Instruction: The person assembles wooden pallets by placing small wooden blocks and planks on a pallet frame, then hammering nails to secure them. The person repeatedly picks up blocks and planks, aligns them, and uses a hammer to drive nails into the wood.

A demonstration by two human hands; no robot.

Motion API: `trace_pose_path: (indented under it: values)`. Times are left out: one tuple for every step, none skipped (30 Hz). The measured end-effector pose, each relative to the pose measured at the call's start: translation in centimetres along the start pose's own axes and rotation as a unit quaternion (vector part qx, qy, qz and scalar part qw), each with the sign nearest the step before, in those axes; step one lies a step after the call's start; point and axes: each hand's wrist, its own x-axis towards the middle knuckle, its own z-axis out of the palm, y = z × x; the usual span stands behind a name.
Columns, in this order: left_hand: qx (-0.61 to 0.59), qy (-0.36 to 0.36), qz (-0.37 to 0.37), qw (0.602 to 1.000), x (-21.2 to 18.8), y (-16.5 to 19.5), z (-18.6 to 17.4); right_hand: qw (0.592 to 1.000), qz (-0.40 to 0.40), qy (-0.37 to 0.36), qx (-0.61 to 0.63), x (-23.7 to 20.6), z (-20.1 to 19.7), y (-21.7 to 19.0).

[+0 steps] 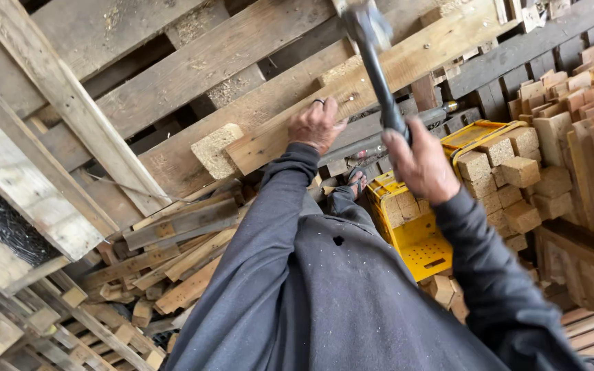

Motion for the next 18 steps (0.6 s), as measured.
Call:
trace_pose_path:
  values:
    - [-0.001,0.005,0.0,1.0,-0.1,0.0,-0.1,1.0,-0.012,-0.017,-0.011,1.8,-0.3,-1.2]
    - [-0.006,0.009,-0.007,1.0,-0.1,0.0,-0.2,0.998,0.003,-0.03,-0.047,3.3,-0.5,-2.1]
    - [-0.012,0.01,-0.012,1.0,-0.1,0.0,-0.4,0.996,0.021,-0.044,-0.081,4.4,-0.6,-2.8]
    - [-0.018,0.008,-0.016,1.0,-0.2,0.1,-0.7,0.991,0.041,-0.057,-0.114,5.1,-0.8,-3.3]
    - [-0.024,0.008,-0.02,0.999,-0.2,0.2,-0.9,0.985,0.071,-0.094,-0.124,5.6,-0.9,-3.6]
    - [-0.028,0.01,-0.023,0.999,-0.2,0.2,-1.1,0.978,0.098,-0.131,-0.132,5.9,-1.0,-3.8]
    - [-0.034,0.011,-0.026,0.999,-0.1,0.3,-1.2,0.967,0.128,-0.167,-0.141,6.0,-1.1,-3.8]
    - [-0.028,0.021,-0.026,0.999,-0.1,0.4,-1.4,0.972,0.13,-0.158,-0.113,5.8,-1.2,-3.6]
    - [-0.017,0.035,-0.025,0.999,0.0,0.4,-1.4,0.977,0.125,-0.149,-0.084,5.6,-1.3,-3.4]
    - [-0.008,0.041,-0.023,0.999,0.1,0.4,-1.4,0.981,0.127,-0.141,-0.051,5.3,-1.3,-3.0]
    - [-0.01,0.031,-0.017,0.999,0.1,0.3,-1.4,0.984,0.127,-0.123,-0.024,4.6,-1.2,-2.4]
    - [-0.011,0.031,-0.009,0.999,0.2,0.2,-1.2,0.988,0.117,-0.101,-0.001,4.1,-1.1,-1.6]
    - [-0.005,0.037,0.001,0.999,0.3,-0.1,-1.1,0.992,0.099,-0.079,0.024,3.8,-0.8,-0.7]
    - [-0.018,0.015,-0.002,1.0,0.4,-0.3,-1.0,0.995,0.076,-0.051,0.035,3.1,-0.4,0.4]
    - [-0.037,-0.016,-0.008,0.999,0.4,-0.5,-0.9,0.997,0.065,-0.023,0.046,1.8,0.1,1.9]
    - [-0.056,-0.045,-0.013,0.997,0.4,-0.7,-0.9,0.997,0.052,0.005,0.055,0.4,0.6,3.5]
    - [-0.095,-0.017,-0.026,0.995,0.4,-0.9,-0.9,0.996,0.053,0.026,0.072,-0.9,1.2,5.2]
    - [-0.132,0.014,-0.038,0.99,0.3,-1.1,-0.8,0.993,0.051,0.047,0.091,-1.9,2.1,6.7]
